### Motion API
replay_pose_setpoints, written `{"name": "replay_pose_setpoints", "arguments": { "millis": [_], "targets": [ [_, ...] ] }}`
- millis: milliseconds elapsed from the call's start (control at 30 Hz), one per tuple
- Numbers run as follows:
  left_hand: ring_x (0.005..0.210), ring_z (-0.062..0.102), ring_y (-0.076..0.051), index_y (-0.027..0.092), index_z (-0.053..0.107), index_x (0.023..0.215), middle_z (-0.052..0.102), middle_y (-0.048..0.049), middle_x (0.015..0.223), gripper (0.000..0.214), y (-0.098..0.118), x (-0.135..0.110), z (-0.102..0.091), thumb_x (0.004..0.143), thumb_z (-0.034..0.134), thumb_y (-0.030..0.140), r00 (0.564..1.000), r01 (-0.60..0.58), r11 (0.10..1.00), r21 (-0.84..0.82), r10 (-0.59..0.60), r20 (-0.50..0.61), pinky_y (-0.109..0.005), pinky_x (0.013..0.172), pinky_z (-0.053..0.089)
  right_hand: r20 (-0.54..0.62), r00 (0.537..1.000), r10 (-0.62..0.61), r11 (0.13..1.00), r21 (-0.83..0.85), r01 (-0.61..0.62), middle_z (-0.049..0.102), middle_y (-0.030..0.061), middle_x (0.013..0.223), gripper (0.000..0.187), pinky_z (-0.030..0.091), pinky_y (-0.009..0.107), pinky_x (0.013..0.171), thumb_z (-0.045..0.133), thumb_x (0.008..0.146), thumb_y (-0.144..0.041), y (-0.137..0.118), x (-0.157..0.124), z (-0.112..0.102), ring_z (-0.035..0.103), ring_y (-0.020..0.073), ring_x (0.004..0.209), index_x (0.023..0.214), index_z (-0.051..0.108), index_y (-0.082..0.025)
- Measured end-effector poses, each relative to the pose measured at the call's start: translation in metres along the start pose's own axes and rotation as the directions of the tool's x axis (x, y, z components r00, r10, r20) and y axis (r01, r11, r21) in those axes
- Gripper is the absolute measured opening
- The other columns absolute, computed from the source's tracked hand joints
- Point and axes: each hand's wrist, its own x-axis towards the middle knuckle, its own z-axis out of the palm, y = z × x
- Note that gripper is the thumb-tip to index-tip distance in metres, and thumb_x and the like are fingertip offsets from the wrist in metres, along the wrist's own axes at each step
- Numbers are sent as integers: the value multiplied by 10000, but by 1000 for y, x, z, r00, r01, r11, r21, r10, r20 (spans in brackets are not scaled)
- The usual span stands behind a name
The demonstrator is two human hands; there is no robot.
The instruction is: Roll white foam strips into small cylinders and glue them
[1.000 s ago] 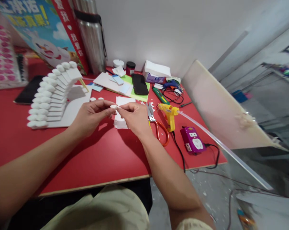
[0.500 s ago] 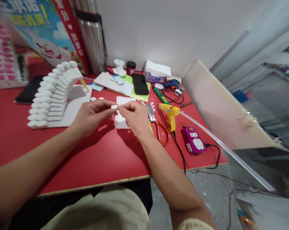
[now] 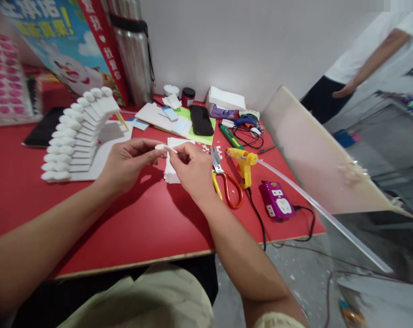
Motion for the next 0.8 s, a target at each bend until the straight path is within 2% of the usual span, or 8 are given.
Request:
{"name": "replay_pose_setpoints", "arguments": {
  "millis": [200, 367, 567, 700, 800],
  "targets": [
    [736, 657, -160, 158, 823, 915, 781, -65, 839, 331, 0, -1, 3, 727, 910, 417, 1000, 16, 999, -49, -17, -21, -272, 679, 520, -103, 984, -148, 988, -49, 144, 571, -49, 636, 147, 384, 261, 582, 715, 890, -275, -3, -2, 4, 465, 103, 574, 769, 692, -194],
    [779, 690, -180, 163, 825, 920, 798, -73, 866, 317, 0, -1, 3, 728, 913, 399, 1000, 2, 998, -69, -4, -27, -281, 703, 533, -136, 973, -184, 983, -54, 178, 590, -44, 645, 147, 405, 260, 590, 720, 895, -263, -4, -3, 6, 483, 103, 579, 766, 703, -195],
    [757, 682, -162, 161, 830, 935, 792, -63, 834, 280, -2, 0, 1, 760, 896, 369, 999, -41, 997, -66, 41, -1, -262, 671, 511, -130, 976, -174, 984, 23, 179, 605, -43, 655, 128, 428, 265, 588, 722, 904, -249, -6, -5, 6, 494, 105, 578, 786, 718, -198],
    [704, 657, -154, 155, 830, 917, 789, -64, 817, 319, 0, 1, 1, 729, 913, 398, 999, -48, 998, -45, 48, -12, -267, 635, 506, -91, 947, -307, 950, -90, 299, 629, -20, 694, 135, 475, 292, 657, 687, 937, -228, -5, -4, 4, 551, 129, 642, 809, 727, -212],
    [662, 635, -145, 155, 824, 869, 782, -60, 794, 320, 3, 0, 1, 706, 923, 412, 998, -47, 999, -14, 46, -30, -270, 610, 495, -63, 925, -375, 923, -123, 365, 683, 18, 834, 117, 509, 303, 670, 682, 946, -218, -4, -3, 2, 612, 149, 728, 840, 732, -225]
  ]
}}
